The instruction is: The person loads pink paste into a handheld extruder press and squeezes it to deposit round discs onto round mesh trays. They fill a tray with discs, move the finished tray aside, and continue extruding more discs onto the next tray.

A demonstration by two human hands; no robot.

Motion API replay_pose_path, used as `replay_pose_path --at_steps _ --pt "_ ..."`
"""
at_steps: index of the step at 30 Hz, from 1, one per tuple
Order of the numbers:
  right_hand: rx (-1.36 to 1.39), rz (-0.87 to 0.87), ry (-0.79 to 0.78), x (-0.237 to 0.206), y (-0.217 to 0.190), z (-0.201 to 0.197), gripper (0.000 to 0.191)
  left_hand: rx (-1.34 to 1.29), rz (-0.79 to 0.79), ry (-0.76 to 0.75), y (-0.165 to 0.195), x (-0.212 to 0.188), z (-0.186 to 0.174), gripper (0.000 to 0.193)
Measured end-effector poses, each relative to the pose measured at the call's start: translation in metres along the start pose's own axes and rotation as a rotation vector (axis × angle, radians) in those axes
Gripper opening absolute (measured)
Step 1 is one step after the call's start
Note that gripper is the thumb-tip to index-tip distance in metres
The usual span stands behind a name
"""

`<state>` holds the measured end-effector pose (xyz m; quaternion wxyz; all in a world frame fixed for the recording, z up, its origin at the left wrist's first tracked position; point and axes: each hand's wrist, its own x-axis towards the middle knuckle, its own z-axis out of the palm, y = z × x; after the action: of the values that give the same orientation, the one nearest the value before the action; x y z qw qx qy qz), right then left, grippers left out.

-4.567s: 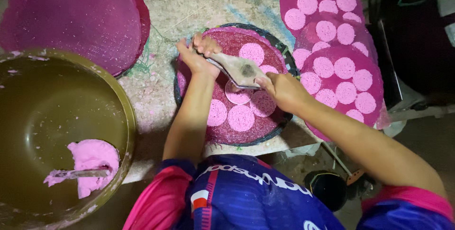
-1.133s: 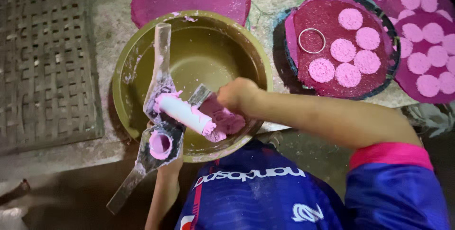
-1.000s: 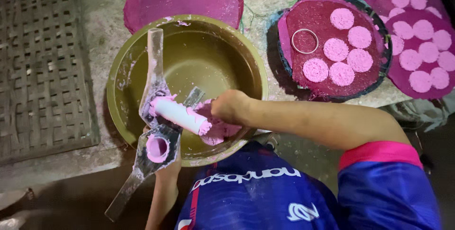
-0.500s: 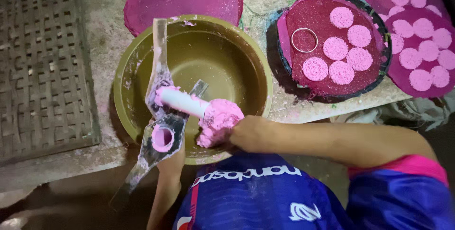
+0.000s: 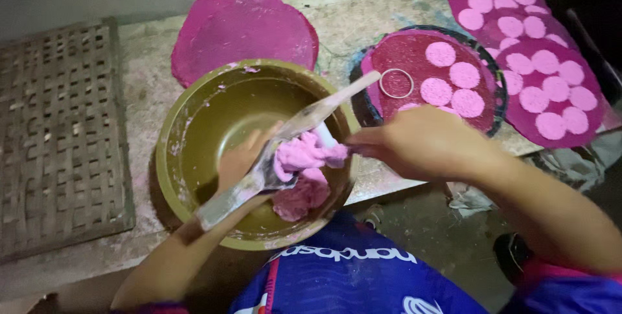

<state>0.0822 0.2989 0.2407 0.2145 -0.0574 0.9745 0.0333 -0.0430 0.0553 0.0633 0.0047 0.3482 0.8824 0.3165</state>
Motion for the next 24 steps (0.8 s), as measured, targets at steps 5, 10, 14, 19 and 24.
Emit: replay_pose_path --at_steps 5,10,14,19,24 --pt "-0.426 -0.304 0.250 0.023 -0.059 0.038 0.027 -0.005 0.054 -0.238 0.017 -0.004 0.012 0.038" --pt "-0.274 -0.246 0.386 -0.015 -0.041 0.044 0.047 0.000 0.070 -0.253 0.011 -0.006 -0.001 0.045" --pt "-0.172 -0.119 0.396 -0.040 -0.023 0.017 0.054 0.076 0.052 -0.223 0.006 0.026 -0.016 0.051" --pt "-0.421 -0.163 0.363 0.008 -0.061 0.027 0.016 0.041 -0.060 -0.304 0.033 0.034 0.007 0.063" --pt "-0.371 -0.218 0.391 -0.002 -0.055 0.030 0.030 0.033 0.093 -0.159 0.023 0.028 -0.002 0.054"
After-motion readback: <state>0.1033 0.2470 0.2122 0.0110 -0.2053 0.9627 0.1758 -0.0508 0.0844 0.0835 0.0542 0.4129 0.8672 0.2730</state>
